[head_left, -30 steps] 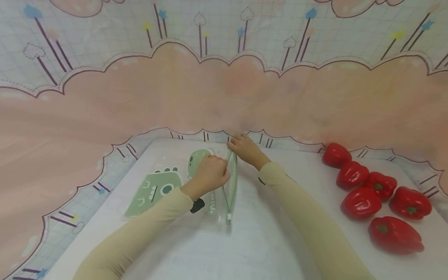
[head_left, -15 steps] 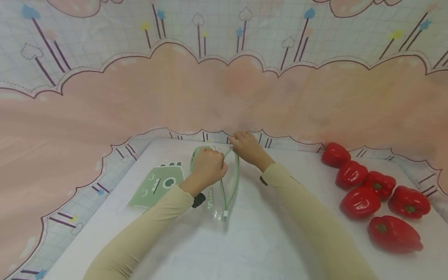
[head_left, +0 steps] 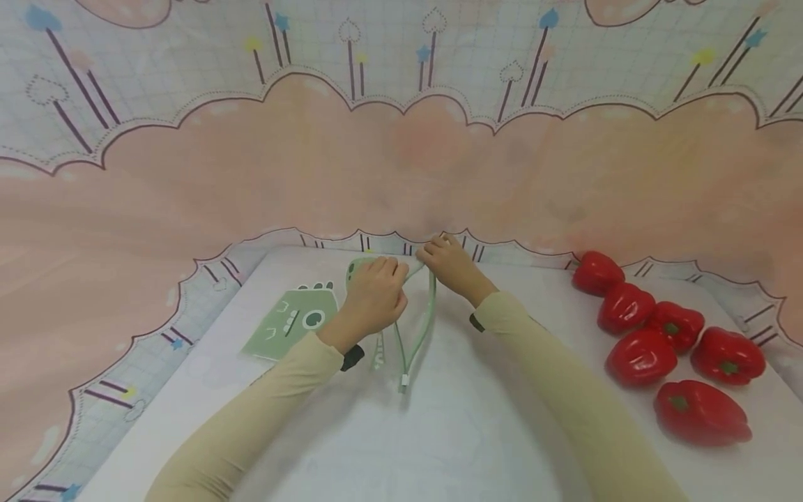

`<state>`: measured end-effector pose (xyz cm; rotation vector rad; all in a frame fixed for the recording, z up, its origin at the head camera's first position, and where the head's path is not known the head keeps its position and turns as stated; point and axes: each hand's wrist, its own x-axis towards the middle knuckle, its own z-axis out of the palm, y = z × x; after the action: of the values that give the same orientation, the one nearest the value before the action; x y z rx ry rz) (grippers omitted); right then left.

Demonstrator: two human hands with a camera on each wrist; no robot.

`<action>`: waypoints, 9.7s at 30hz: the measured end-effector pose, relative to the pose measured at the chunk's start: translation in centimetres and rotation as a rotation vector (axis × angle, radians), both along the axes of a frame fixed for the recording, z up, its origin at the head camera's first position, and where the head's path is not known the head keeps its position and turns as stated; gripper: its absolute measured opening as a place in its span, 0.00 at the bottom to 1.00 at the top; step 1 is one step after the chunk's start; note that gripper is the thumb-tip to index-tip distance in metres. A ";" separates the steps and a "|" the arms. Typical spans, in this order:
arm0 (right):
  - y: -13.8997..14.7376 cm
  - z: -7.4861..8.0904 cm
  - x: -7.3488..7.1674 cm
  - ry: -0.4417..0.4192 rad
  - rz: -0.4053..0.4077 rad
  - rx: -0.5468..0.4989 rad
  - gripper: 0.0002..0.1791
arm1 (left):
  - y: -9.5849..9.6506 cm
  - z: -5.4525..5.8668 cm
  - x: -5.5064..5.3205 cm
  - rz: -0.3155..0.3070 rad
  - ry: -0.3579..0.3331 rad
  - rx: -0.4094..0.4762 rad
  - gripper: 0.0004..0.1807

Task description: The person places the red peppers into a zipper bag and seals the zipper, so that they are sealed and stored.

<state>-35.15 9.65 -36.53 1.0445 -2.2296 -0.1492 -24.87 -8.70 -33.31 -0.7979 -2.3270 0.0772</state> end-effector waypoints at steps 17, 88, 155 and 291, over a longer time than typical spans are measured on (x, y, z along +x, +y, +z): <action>-1.2 0.5 -1.2 0.029 0.053 0.028 0.13 | -1.1 -0.4 1.3 0.099 -0.111 -0.120 0.15; 1.1 -1.5 5.6 -0.307 -0.190 0.178 0.34 | -1.2 -1.4 -0.1 -0.065 -0.049 0.099 0.07; 27.9 4.0 17.8 -0.737 -0.561 -0.247 0.40 | -1.4 -2.8 -1.0 -0.051 -0.021 0.134 0.05; 34.5 -1.6 18.5 -1.051 -0.608 -0.297 0.52 | -1.3 -2.6 -1.0 -0.020 -0.076 0.136 0.05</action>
<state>-16.65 44.18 -38.14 0.2144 -3.3064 0.5920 -25.85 -9.97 -35.94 -0.7671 -2.3666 -0.1207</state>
